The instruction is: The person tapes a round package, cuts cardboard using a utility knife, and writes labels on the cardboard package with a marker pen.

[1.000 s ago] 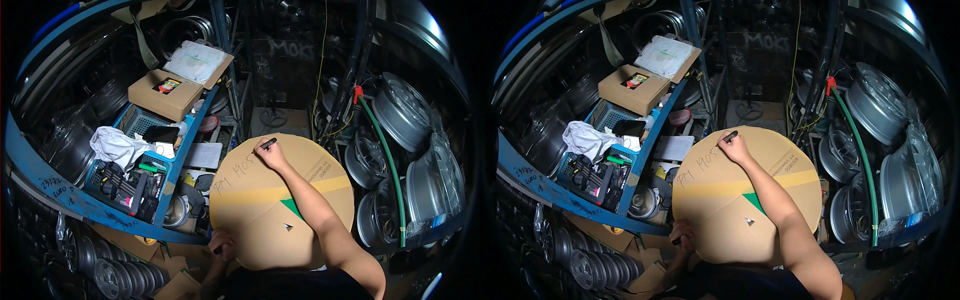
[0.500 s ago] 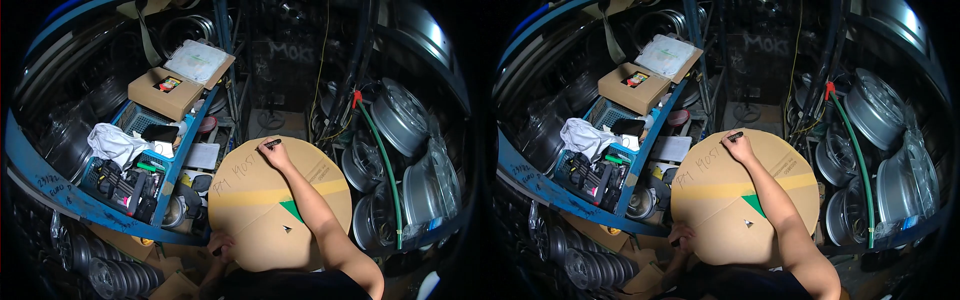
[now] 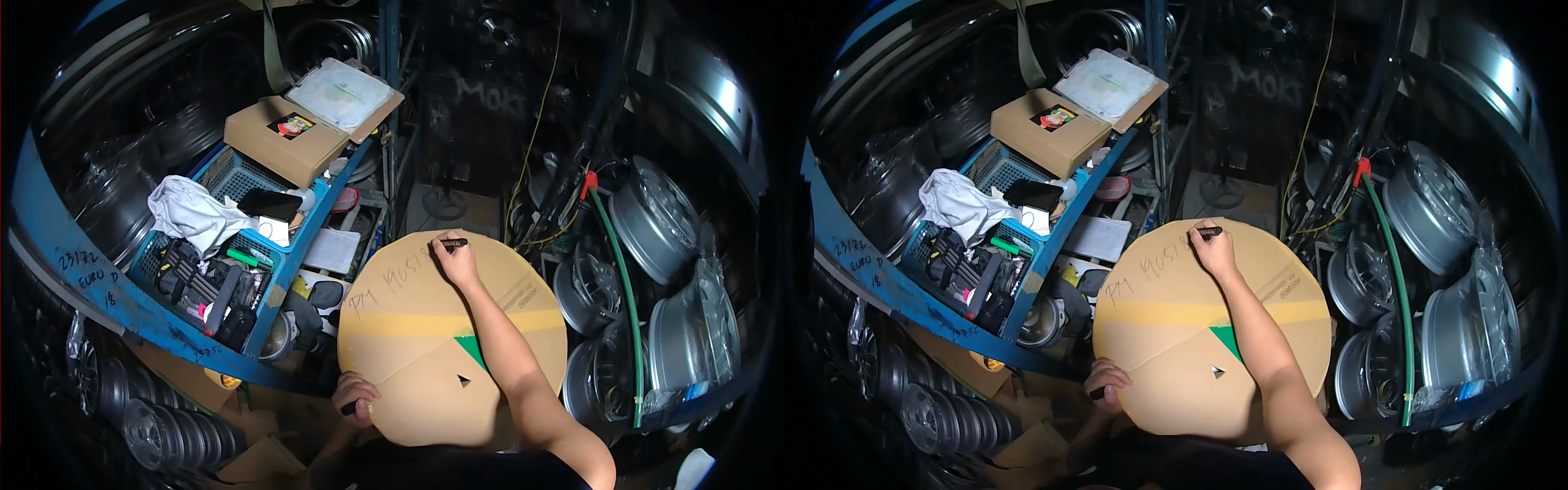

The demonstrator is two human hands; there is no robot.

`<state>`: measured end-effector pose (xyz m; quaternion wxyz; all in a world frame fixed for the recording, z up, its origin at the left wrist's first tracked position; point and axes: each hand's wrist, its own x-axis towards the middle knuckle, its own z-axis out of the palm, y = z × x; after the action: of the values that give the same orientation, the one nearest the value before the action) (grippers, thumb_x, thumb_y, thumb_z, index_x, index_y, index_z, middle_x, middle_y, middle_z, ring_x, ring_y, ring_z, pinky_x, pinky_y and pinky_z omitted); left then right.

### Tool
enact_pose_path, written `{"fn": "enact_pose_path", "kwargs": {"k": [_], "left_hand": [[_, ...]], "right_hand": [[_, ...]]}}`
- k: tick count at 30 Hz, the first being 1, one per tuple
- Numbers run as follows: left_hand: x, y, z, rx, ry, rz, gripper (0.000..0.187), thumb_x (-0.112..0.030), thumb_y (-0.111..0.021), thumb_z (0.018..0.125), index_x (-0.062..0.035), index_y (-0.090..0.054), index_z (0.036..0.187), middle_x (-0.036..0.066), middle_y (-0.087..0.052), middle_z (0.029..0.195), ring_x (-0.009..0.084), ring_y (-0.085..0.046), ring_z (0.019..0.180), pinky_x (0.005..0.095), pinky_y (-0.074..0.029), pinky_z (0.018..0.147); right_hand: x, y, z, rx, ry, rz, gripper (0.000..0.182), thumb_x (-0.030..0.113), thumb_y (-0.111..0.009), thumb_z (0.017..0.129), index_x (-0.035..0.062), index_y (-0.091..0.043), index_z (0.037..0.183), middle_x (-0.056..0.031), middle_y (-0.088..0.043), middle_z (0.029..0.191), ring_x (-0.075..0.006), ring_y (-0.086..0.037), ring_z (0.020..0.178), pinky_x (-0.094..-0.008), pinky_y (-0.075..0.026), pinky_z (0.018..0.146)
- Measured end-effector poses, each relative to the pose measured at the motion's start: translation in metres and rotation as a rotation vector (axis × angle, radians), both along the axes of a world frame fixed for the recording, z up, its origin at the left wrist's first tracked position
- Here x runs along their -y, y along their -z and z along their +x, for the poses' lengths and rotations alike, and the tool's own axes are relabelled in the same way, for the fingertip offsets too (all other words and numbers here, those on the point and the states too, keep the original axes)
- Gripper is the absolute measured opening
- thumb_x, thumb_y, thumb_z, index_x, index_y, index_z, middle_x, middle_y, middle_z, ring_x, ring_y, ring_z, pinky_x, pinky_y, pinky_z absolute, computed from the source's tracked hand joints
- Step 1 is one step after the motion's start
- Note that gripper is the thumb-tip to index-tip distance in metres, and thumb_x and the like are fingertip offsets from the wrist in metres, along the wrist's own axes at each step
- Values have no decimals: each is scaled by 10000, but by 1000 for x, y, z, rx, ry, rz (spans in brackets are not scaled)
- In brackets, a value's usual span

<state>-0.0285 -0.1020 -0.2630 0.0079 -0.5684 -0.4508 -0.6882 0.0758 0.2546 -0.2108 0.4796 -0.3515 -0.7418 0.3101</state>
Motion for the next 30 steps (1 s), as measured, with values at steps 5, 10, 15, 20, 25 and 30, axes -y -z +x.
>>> {"fn": "enact_pose_path", "kwargs": {"k": [5,10,15,20,25,30], "left_hand": [[0,0,-2,-6,-23,2,245,-214,-523,908,-86,-561,703,54,-697,699,237,-623,653,415,-492,785],[0,2,-1,11,-30,15,264,-227,-525,907,-84,-563,689,46,-691,676,237,-612,628,411,-492,785],[1,0,-3,-1,-22,23,301,-244,-512,928,-85,-562,678,47,-689,669,219,-610,618,398,-477,778],[-1,3,-4,4,-17,35,303,-236,-502,934,-84,-556,678,51,-688,671,213,-616,621,398,-468,779],[-1,3,-4,-2,-16,24,285,-221,-498,930,-80,-555,689,56,-689,678,218,-620,626,401,-469,787],[-1,4,-5,-22,-14,20,293,-228,-486,936,-79,-549,692,54,-689,683,223,-620,637,405,-470,790]], "right_hand": [[-15,12,4,63,46,7,161,162,-688,868,10,-641,843,-118,-619,650,-231,-617,606,-365,-496,628],[-15,7,8,8,100,-38,163,145,-694,859,10,-615,811,-100,-606,650,-199,-606,623,-354,-493,642],[-40,23,18,57,31,-190,157,94,-635,867,11,-582,744,-79,-572,633,-162,-571,608,-366,-479,621],[-9,8,33,-226,-311,-574,141,81,-622,873,84,-574,740,25,-564,652,-67,-457,544,-247,-340,499],[82,13,22,-121,-665,-523,66,134,-657,946,75,-661,915,50,-590,731,-29,-463,589,-212,-355,529],[121,3,23,123,-621,-294,119,162,-752,928,57,-697,912,91,-552,682,-17,-448,613,-218,-347,540]]}}
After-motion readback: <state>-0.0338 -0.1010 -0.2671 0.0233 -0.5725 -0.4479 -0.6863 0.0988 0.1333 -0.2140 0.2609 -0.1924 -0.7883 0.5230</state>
